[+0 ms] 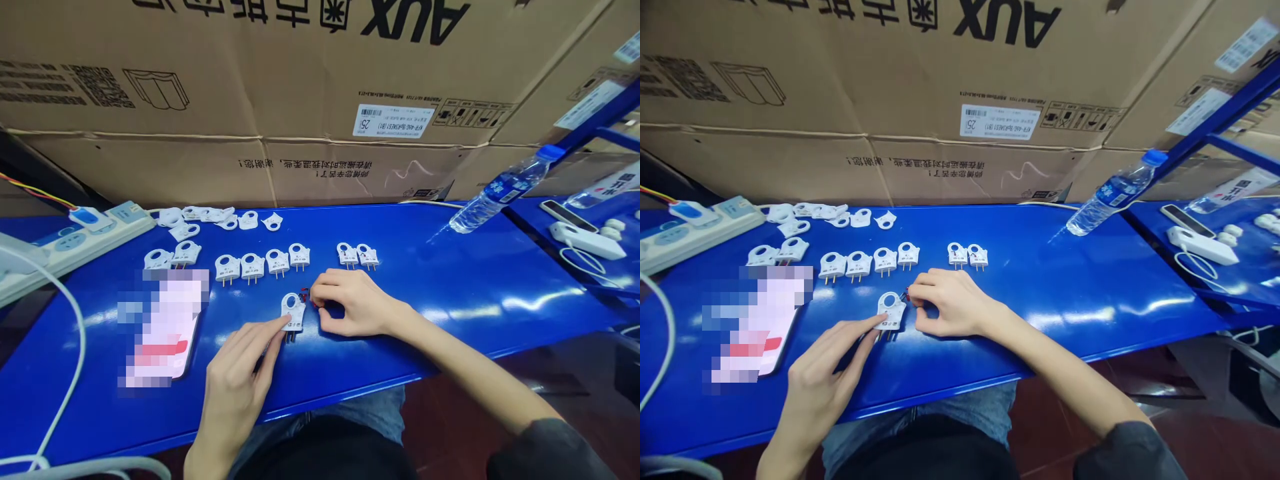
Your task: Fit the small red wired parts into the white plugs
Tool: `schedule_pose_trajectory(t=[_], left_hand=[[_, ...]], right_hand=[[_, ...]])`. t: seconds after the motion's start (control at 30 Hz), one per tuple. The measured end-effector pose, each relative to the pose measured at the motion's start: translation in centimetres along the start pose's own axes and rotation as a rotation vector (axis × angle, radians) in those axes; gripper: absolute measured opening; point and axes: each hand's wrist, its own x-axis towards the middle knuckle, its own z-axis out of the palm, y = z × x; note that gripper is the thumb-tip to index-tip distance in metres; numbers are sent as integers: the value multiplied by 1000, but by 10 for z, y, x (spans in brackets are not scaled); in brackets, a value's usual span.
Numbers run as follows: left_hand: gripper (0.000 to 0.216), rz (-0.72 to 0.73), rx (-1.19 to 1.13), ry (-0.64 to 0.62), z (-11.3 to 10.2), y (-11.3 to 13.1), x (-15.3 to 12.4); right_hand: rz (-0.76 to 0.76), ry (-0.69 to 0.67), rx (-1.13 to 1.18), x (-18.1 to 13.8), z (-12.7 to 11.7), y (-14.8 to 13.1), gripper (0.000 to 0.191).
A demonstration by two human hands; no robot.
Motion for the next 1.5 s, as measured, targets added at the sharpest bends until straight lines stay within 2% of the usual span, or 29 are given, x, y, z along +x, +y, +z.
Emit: schedule_pose_trajectory(t=[0.3, 0.67, 0.83, 1.13, 1.5], left_hand=[[32, 7, -10, -29, 1, 0, -2], [31, 2, 6, -43, 1, -1, -1], [31, 13, 14, -31, 2, -1, -1], [31, 27, 56, -16, 2, -2, -3], [29, 49, 53, -23, -1, 2, 0]], right_hand=[[26, -7, 60, 0, 6, -1, 6], [38, 80, 37, 0, 4, -7, 10], [53, 63, 63, 1, 3, -7, 12], [-18, 78, 157, 1, 8, -7, 12], [-28, 57, 108, 0, 14, -9, 14]])
